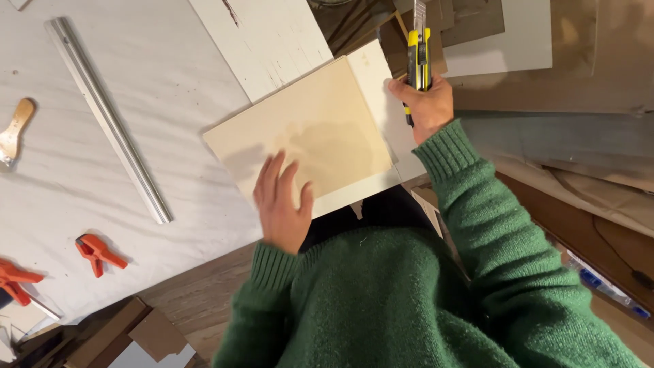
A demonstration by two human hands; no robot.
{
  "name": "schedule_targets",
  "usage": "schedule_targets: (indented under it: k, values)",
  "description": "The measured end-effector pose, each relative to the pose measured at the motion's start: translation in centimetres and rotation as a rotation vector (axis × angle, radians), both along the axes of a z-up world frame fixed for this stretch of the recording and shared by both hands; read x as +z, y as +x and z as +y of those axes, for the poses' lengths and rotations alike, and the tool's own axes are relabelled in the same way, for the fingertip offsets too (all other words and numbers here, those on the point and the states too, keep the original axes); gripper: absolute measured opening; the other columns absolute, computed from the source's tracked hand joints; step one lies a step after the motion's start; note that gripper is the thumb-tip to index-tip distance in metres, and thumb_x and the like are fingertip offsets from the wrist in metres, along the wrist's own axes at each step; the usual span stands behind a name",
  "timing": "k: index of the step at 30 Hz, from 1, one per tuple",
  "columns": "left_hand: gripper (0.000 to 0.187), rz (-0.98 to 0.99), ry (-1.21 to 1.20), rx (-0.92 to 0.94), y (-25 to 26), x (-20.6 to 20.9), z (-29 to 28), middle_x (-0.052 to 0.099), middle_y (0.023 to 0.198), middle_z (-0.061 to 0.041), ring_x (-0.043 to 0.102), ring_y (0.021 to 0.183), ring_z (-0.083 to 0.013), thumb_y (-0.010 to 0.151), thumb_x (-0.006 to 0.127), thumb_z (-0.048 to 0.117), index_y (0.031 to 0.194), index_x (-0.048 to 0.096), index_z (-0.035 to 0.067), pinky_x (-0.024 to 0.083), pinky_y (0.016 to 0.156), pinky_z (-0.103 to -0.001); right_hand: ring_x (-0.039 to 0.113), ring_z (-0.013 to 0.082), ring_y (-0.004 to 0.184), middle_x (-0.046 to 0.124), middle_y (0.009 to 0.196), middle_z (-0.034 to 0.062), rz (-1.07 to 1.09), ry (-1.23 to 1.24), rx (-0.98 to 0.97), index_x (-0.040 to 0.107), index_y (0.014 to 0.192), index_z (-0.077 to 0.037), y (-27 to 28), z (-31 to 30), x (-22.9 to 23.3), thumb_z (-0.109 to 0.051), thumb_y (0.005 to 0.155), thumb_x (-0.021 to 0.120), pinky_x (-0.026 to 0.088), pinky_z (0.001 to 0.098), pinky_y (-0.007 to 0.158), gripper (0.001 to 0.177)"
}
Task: Cutting and preparing matboard for an art frame using a utility knife and straight edge.
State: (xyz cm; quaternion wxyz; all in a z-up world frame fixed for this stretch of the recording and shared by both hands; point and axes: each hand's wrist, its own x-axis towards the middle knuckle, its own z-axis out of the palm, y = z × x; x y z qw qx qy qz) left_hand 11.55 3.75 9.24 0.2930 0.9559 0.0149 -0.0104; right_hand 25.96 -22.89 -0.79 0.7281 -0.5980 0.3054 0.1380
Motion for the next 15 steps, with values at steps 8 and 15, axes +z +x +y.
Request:
schedule_targets:
  k: [8, 15]
  values:
    - [0.063, -0.035, 0.147, -0.314, 8.3, -4.4, -4.1, 0.035, 0.164, -0.011, 0.027, 0.154, -0.035, 0.094, 0.074, 0.042, 0.144, 0.057, 0.009, 0.029, 0.12, -0.055, 0.057, 0.0084, 0.069, 0.065, 0.08, -0.0004, -0.036, 0.054, -0.033, 0.064, 0.091, -0.005, 0.0, 0.1, 0.2, -0.002, 0.084, 0.085, 0.048, 0.0245, 0.065, 0.023]
    - [0.075, -0.068, 0.234, -0.361, 9.6, -6.1, -4.5, 0.03, 0.167, -0.011, 0.023, 0.156, -0.0338, 0.098, 0.069, 0.053, 0.151, 0.05, 0.005, 0.026, 0.122, -0.053, 0.056, 0.0085, 0.067, 0.064, 0.079, -0.0004, -0.013, 0.086, -0.036, 0.065, 0.092, -0.004, -0.2, 0.0, -0.2, -0.003, 0.085, 0.084, 0.047, 0.0252, 0.063, 0.02]
